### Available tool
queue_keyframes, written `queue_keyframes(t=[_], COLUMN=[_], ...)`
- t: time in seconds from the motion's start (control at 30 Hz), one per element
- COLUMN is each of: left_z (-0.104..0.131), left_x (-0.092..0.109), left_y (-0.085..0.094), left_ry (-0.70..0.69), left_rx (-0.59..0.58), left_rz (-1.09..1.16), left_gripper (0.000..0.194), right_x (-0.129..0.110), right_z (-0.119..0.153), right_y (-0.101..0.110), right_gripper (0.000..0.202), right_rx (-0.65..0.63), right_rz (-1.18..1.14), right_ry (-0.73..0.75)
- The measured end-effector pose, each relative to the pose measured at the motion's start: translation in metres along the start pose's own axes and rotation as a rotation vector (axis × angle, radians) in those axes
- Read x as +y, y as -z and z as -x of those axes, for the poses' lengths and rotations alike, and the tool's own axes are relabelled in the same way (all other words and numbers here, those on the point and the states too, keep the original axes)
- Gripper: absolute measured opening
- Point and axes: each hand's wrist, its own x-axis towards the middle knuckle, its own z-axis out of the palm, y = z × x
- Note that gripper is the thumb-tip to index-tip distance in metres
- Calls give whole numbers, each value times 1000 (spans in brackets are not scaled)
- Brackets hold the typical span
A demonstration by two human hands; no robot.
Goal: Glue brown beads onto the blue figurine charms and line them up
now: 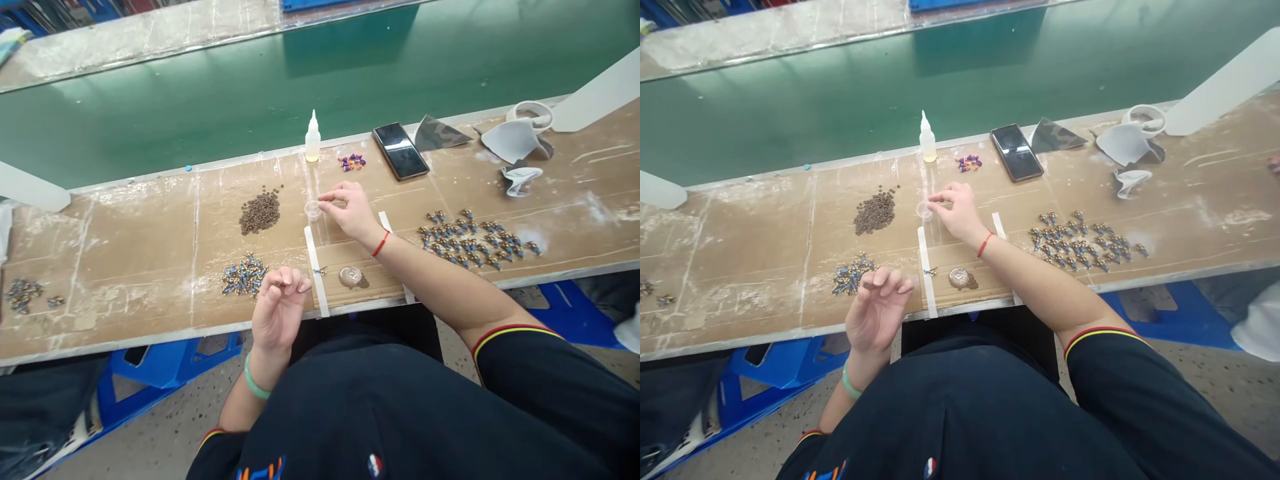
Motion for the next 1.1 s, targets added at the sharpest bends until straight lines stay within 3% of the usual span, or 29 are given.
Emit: queue_keyframes(t=[0.13, 0.2, 0.27, 0.33, 0.4, 0.57, 0.73, 0.87, 1.0, 1.1], left_z=[-3, -5, -6, -7, -7, 0, 6, 7, 8, 9], left_x=[5, 6, 6, 6, 7, 7, 6, 8, 8, 6], left_y=[4, 5, 7, 8, 10, 10, 8, 7, 5, 3], left_ry=[-26, -33, -41, -54, -72, -106, -99, -98, -102, -117], left_rx=[47, 49, 23, -1, -10, 5, 68, 55, 19, 1], left_rz=[-39, -39, -21, -13, -31, -66, -27, -57, -70, -92], left_gripper=[24, 25, 24, 22, 22, 23, 27, 30, 29, 29], right_x=[-9, -23, -43, -63, -80, -95, -95, -95, -91, -86], right_z=[4, 10, 17, 24, 28, 29, 30, 27, 26, 38], right_y=[15, 29, 42, 46, 41, 13, 1, 10, 35, 54], right_gripper=[21, 16, 11, 14, 15, 8, 17, 24, 18, 23], right_rx=[31, 10, -245, -661, -898, -1053, -1135, -1092, -1005, -856], right_rz=[42, 103, 265, 465, 576, 692, 666, 516, 269, -184], right_ry=[5, 62, 192, 288, 307, 293, 331, 322, 263, 75])
